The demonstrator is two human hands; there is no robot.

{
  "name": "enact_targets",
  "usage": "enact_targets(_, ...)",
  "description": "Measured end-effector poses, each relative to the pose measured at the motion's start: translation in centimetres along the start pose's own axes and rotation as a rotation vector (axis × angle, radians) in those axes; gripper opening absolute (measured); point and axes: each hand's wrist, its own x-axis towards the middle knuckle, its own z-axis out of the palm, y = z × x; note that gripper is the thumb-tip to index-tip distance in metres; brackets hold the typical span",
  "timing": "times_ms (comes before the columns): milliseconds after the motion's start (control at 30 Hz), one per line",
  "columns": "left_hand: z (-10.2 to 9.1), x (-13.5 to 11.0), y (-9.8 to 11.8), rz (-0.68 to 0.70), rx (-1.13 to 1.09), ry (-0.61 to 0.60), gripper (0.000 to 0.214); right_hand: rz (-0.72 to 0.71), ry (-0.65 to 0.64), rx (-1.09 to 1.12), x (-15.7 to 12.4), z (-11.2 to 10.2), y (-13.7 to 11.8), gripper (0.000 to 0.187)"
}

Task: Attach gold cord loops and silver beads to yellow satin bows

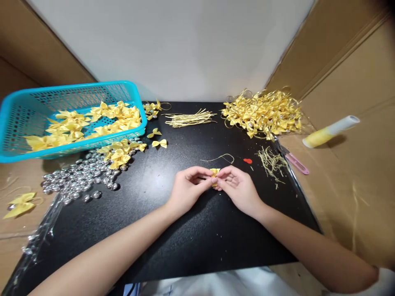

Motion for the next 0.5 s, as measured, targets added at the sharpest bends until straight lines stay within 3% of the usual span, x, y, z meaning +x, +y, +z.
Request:
enact_targets(67,0.0,0.1,-0.1,-0.054,-0.035,0.040,0.019,-0.196,0.100,-0.287,0.7,-1.0,-0.3,0.010)
enact_targets(133,-0.4,0.2,-0.1,-0.013,0.066,0.052,0.015,-0.362,0.225,-0.689,1.6,-2.1,-0.4,0.006)
enact_targets(233,-1.1,0.2,0.1,0.176,0.405,-0.031,0.008,-0.369,0.234,-1.073,2.6,-3.4,-0.2,0.009)
enact_targets(367,-2.0,0.3,0.6,0.387,0.851,-0.011,0.007,-0.333,0.060,-1.166,2.7,-4.1,-0.2,0.011)
enact_targets(500,-2.6,0.7,1.2,0.535,1.062,0.097,0.017,-0.366,-0.231,-1.111,2.4,-5.2,-0.9,0.010)
